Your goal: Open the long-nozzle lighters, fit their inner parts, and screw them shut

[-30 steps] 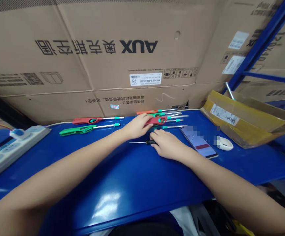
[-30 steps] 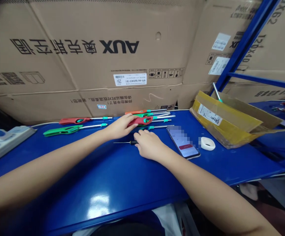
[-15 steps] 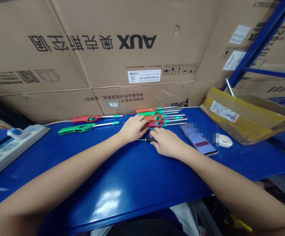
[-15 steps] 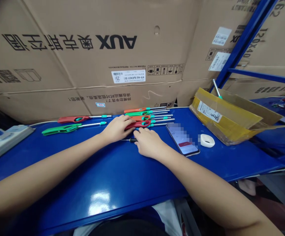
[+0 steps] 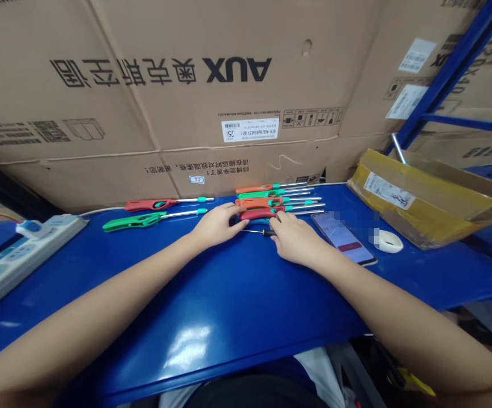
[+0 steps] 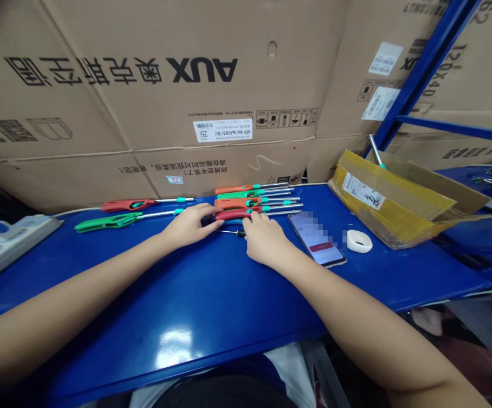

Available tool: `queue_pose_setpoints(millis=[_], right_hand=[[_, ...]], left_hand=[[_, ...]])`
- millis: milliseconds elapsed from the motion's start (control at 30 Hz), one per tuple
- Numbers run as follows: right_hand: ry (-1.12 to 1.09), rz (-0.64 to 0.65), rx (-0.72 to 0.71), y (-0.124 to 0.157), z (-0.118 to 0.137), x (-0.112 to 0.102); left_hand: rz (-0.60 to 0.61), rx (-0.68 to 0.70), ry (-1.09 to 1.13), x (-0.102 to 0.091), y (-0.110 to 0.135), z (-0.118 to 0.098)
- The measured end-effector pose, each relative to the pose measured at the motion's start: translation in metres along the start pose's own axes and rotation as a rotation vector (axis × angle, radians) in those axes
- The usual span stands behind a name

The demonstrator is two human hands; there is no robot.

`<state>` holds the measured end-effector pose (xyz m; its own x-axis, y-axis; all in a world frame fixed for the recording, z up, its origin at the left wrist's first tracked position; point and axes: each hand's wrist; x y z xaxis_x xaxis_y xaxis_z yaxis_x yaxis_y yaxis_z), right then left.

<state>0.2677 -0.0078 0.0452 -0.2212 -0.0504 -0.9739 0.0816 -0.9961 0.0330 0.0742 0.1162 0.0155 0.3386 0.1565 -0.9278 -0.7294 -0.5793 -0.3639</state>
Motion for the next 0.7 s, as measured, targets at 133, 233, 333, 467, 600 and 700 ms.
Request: queue_pose_setpoints(millis=[133,233,333,467,600,700], right_hand=[[-0.01,0.007,0.04,0.0,0.002,-0.002],[-0.02,0.013,0.072,0.001,0.002,-0.002],[-0.024,0.024,0.1,0.0,0.001,-0.002],[-0.018,0.024,0.102,0.0,-0.001,-0.001],[-0.006,0.018,0.093,0.0,-0.003,-0.001],[0.005,0.026,0.075,0.0,-0.004,-0.001]], left_hand=[[0.013,-0.093,0.132,0.006,0.004,0.004],[0.038,-0.176,0.216,0.01,0.005,0.002],[0.044,-0.242,0.256,0.012,0.005,-0.002],[0.043,-0.282,0.25,0.012,0.003,-0.007],[0.051,-0.281,0.192,0.008,0.003,-0.005],[0.05,-0.266,0.084,-0.004,0.005,0.008]])
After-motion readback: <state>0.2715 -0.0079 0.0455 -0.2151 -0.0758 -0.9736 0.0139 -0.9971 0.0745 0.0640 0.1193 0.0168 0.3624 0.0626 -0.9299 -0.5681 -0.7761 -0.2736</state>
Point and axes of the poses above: each hand's wrist, its own y-axis away from the middle knuckle, its own x-axis out of the palm, z = x × y, and after that the axes turned 14 degrees about -y, right-handed
